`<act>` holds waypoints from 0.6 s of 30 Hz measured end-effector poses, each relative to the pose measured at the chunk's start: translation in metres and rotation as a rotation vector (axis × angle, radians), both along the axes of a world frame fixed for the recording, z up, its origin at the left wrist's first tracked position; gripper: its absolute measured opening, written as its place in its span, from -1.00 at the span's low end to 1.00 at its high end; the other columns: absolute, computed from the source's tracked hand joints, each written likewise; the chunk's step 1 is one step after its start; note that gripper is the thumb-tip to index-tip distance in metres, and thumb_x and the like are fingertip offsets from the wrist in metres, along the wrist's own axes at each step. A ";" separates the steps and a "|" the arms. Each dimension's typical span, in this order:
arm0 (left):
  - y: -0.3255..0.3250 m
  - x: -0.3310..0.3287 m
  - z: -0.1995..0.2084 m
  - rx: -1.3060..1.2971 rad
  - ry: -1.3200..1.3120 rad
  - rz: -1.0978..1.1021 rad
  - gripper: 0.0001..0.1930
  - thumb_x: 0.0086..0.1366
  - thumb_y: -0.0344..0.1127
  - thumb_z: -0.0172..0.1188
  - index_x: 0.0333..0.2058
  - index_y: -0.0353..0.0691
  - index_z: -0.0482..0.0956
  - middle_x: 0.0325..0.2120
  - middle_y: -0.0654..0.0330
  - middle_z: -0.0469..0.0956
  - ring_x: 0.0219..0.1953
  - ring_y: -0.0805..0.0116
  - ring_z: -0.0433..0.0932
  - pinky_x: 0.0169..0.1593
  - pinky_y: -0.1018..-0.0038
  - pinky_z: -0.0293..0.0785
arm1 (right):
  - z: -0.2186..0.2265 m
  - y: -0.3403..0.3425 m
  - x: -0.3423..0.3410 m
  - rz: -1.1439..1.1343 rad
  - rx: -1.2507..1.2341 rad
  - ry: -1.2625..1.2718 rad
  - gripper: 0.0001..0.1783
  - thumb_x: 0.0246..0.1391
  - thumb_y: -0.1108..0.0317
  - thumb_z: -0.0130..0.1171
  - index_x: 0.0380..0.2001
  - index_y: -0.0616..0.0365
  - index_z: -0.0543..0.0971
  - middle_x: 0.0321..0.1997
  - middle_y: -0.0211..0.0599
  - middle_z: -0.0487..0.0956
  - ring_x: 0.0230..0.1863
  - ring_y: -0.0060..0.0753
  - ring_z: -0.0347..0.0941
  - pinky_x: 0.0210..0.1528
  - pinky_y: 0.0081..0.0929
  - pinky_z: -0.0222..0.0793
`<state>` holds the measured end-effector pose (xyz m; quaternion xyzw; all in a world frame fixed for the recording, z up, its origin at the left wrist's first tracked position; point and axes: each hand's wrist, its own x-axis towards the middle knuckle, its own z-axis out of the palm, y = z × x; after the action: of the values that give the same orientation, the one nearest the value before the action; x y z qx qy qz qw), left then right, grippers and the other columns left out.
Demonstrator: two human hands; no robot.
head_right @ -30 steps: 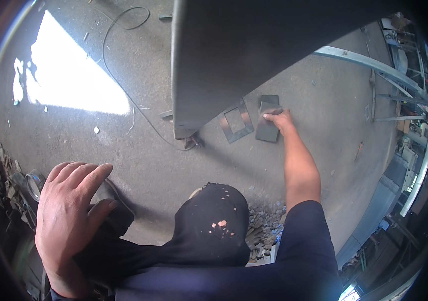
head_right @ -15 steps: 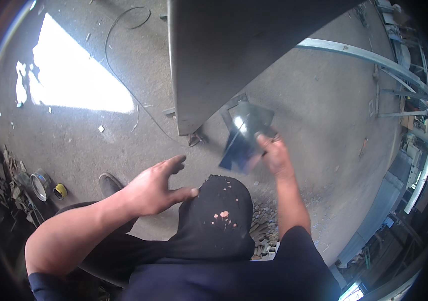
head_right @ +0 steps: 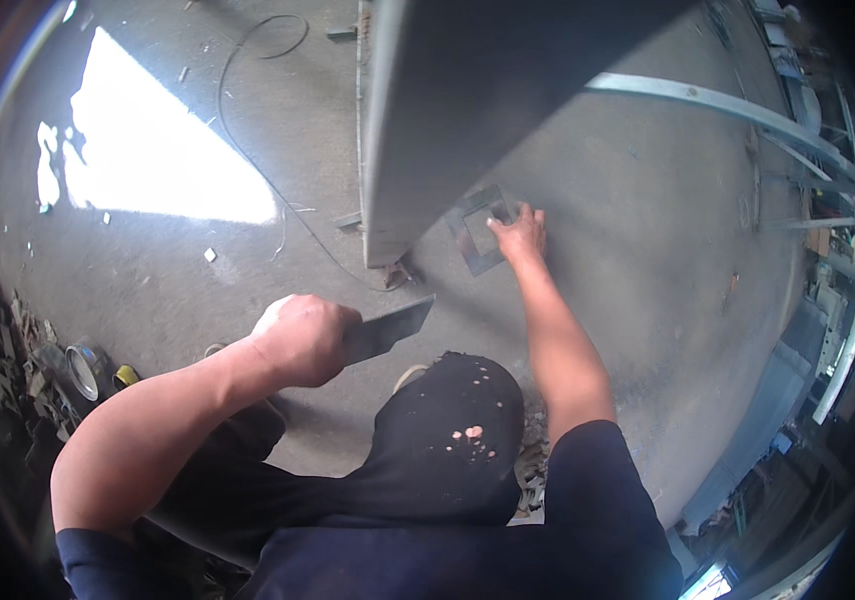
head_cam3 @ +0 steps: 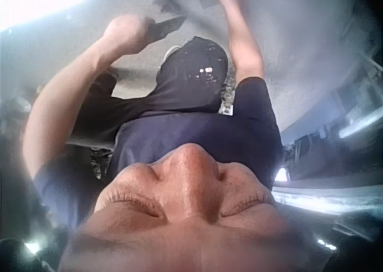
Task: The person welds metal plates onto a curved metal frame using a handheld welding gun. They select plates from a pile, position them on the frame, and weld them in place, repeating the process for multiple plates.
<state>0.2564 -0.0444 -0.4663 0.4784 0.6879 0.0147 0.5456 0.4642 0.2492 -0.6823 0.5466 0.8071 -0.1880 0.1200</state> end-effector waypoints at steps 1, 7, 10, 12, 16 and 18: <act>-0.006 -0.007 0.008 -0.008 0.027 -0.063 -0.76 0.25 -0.30 0.13 -0.15 -0.11 0.68 -0.38 -0.03 0.69 -0.20 -0.03 0.70 -0.06 0.15 0.61 | -0.008 0.005 -0.001 0.049 -0.009 -0.065 -0.31 0.01 0.04 0.44 0.16 0.10 0.51 0.27 -0.07 0.41 0.27 0.05 0.40 0.30 -0.11 0.37; -0.051 -0.042 0.065 0.246 0.110 -0.196 -0.85 0.14 -0.39 0.15 -0.32 -0.19 0.66 -0.45 0.08 0.68 -0.38 0.08 0.72 -0.28 0.21 0.64 | -0.035 0.004 0.022 0.043 -0.155 -0.052 -0.41 0.00 0.14 0.45 0.06 0.19 0.55 0.10 0.01 0.59 0.18 0.05 0.50 0.21 -0.17 0.42; -0.082 -0.051 0.109 0.233 0.126 -0.110 -0.89 0.17 -0.36 0.16 -0.35 -0.17 0.63 -0.47 0.12 0.64 -0.45 0.12 0.70 -0.36 0.23 0.62 | -0.016 -0.023 0.019 -0.167 -0.339 0.025 -0.34 -0.02 0.21 0.48 0.12 0.26 0.49 0.12 0.02 0.59 0.18 -0.06 0.52 0.20 -0.22 0.42; -0.106 -0.055 0.123 0.253 0.092 0.019 -0.88 0.18 -0.37 0.14 -0.33 -0.16 0.63 -0.44 0.09 0.64 -0.40 0.09 0.70 -0.33 0.23 0.61 | -0.003 -0.026 0.044 -0.427 -0.426 0.115 -0.32 0.01 0.27 0.46 0.17 0.27 0.44 0.09 -0.03 0.61 0.16 -0.12 0.52 0.18 -0.18 0.42; -0.150 -0.067 0.105 0.126 0.014 0.135 -0.86 0.18 -0.32 0.14 -0.30 -0.12 0.63 -0.39 0.06 0.67 -0.29 0.00 0.69 -0.21 0.16 0.59 | 0.062 -0.078 0.041 -0.711 -0.534 0.345 -0.46 0.14 0.38 0.33 0.17 0.28 0.45 0.07 -0.07 0.63 0.09 -0.12 0.54 0.13 -0.10 0.43; -0.178 -0.073 0.103 0.076 0.006 0.242 -0.81 0.19 -0.23 0.17 -0.29 -0.15 0.64 -0.38 0.02 0.67 -0.23 -0.07 0.67 -0.15 0.10 0.56 | 0.112 -0.118 0.021 -0.604 -0.224 0.248 -0.56 0.19 0.42 0.27 0.12 0.25 0.48 0.02 -0.07 0.65 0.00 -0.16 0.59 0.08 -0.18 0.46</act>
<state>0.1830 -0.2222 -0.3631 0.4123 0.7411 0.1049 0.5194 0.4853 0.1310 -0.5703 0.7173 0.5916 -0.3675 0.0194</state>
